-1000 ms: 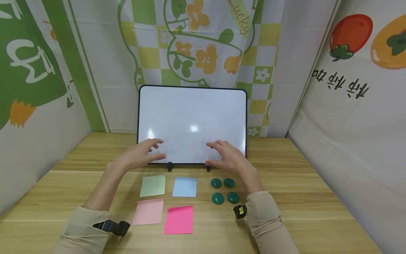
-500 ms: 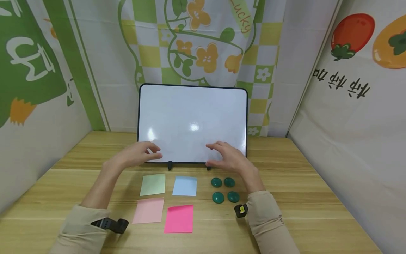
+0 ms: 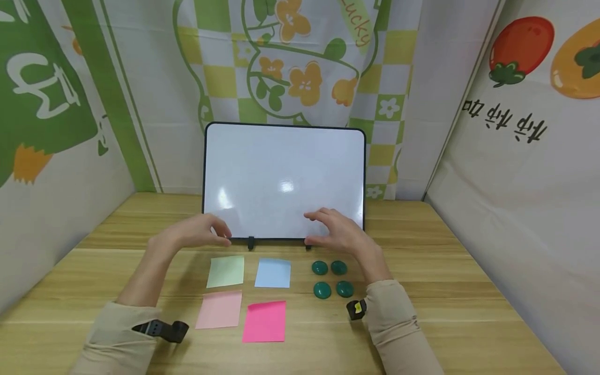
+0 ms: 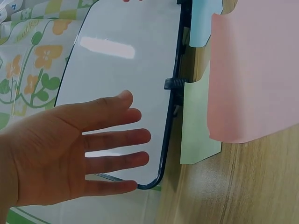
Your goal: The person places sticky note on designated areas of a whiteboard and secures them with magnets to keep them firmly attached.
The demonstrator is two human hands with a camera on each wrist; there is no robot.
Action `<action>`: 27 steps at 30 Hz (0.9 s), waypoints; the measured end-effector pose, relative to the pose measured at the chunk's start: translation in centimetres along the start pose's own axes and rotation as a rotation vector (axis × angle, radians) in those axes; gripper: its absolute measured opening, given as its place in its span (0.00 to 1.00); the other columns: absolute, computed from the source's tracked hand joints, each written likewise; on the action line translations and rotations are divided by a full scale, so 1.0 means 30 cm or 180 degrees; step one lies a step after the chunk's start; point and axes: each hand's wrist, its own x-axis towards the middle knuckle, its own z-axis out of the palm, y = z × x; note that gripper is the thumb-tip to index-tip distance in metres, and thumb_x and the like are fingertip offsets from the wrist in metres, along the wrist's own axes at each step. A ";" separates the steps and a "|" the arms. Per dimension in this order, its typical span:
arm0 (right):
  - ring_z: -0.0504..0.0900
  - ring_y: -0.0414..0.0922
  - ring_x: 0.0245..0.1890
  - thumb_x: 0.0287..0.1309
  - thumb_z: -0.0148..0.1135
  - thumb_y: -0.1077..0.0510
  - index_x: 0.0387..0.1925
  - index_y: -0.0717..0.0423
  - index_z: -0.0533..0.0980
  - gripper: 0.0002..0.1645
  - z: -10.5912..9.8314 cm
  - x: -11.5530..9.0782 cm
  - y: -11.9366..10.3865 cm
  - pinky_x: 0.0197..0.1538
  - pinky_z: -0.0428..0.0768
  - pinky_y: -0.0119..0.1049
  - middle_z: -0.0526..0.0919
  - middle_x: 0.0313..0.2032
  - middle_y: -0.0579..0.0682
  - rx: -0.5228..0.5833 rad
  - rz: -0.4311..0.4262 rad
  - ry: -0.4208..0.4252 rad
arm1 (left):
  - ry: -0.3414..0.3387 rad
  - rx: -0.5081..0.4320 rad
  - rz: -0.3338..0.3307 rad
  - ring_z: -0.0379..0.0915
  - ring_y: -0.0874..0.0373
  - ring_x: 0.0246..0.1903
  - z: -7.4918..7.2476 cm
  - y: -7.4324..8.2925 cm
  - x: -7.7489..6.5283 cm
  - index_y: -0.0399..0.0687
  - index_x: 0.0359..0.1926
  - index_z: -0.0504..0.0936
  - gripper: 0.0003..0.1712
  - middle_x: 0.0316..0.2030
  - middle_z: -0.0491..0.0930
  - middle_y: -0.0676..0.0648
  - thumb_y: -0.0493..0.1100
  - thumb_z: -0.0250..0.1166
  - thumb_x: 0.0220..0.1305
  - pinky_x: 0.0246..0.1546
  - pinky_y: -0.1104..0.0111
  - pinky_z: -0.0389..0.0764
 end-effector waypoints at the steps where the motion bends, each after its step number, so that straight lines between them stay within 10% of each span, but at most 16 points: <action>1: 0.72 0.51 0.66 0.60 0.65 0.37 0.69 0.49 0.69 0.40 0.000 0.000 0.000 0.65 0.72 0.53 0.76 0.63 0.49 0.0024 -0.0002 -0.0008 | -0.0031 -0.0036 -0.0032 0.78 0.49 0.51 0.000 -0.002 0.000 0.47 0.51 0.84 0.19 0.49 0.84 0.46 0.52 0.67 0.63 0.54 0.51 0.78; 27: 0.73 0.49 0.65 0.56 0.72 0.46 0.66 0.53 0.72 0.38 0.009 -0.016 0.044 0.66 0.71 0.53 0.77 0.62 0.50 0.0280 -0.0206 -0.0018 | -0.0370 -0.0319 -0.0132 0.79 0.54 0.46 0.018 -0.062 0.002 0.44 0.49 0.85 0.15 0.44 0.85 0.49 0.41 0.70 0.60 0.53 0.54 0.79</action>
